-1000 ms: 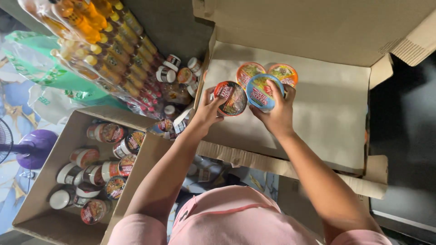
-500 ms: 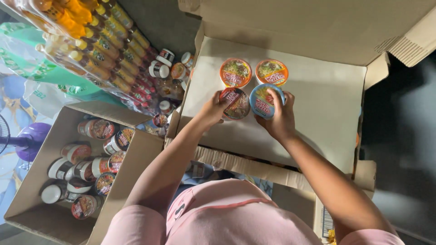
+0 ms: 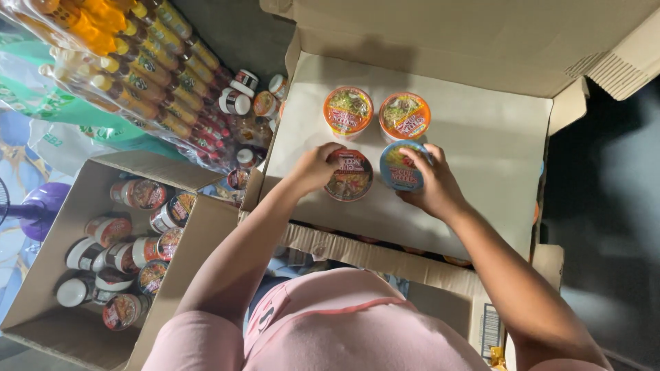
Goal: Packing and organizing cup noodles into cardboard boxes.
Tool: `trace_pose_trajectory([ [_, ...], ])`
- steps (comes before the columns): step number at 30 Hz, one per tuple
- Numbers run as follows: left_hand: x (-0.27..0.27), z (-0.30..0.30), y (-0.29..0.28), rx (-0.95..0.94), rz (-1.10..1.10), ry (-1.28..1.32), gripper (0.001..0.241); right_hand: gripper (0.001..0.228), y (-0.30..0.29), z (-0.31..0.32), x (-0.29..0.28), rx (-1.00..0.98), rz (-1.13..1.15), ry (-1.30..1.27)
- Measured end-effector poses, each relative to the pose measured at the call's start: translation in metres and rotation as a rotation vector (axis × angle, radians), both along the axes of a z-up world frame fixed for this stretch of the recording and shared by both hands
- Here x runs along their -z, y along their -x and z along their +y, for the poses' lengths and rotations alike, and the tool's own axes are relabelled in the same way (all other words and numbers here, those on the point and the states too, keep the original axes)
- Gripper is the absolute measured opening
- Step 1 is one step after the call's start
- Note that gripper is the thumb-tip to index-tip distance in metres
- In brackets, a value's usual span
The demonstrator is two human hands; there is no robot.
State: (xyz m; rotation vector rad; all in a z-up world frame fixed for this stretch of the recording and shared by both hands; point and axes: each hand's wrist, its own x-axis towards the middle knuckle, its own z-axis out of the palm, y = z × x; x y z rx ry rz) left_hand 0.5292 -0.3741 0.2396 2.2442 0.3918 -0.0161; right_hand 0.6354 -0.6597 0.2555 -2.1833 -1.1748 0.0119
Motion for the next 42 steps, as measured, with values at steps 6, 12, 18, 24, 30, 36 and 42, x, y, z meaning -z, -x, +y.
trace_pose_trajectory([
  [6,0.007,0.006,-0.003,-0.049,-0.094,0.142,0.035,0.094,-0.002,0.005,-0.006,-0.088,0.168,-0.100],
  [12,-0.041,0.007,-0.008,-0.269,-0.114,0.022,0.055,0.049,-0.036,0.006,0.012,0.186,-0.105,-0.155],
  [18,-0.041,0.006,-0.029,-0.113,-0.383,-0.202,0.071,0.076,-0.066,0.043,-0.007,0.106,-0.035,-0.212],
  [24,-0.012,0.008,-0.057,-0.153,-0.338,-0.254,0.069,0.093,-0.098,0.075,0.019,0.038,-0.121,-0.089],
  [30,-0.026,-0.005,-0.064,-0.242,-0.287,-0.197,0.068,0.082,-0.091,0.082,0.014,0.135,-0.052,-0.094],
  [36,-0.021,-0.018,-0.090,-0.286,-0.316,-0.176,0.066,0.085,-0.101,0.076,0.019,0.239,-0.078,-0.107],
  [42,-0.026,-0.038,-0.128,-0.146,-0.199,-0.241,0.062,0.083,-0.118,0.051,0.024,0.338,-0.072,-0.183],
])
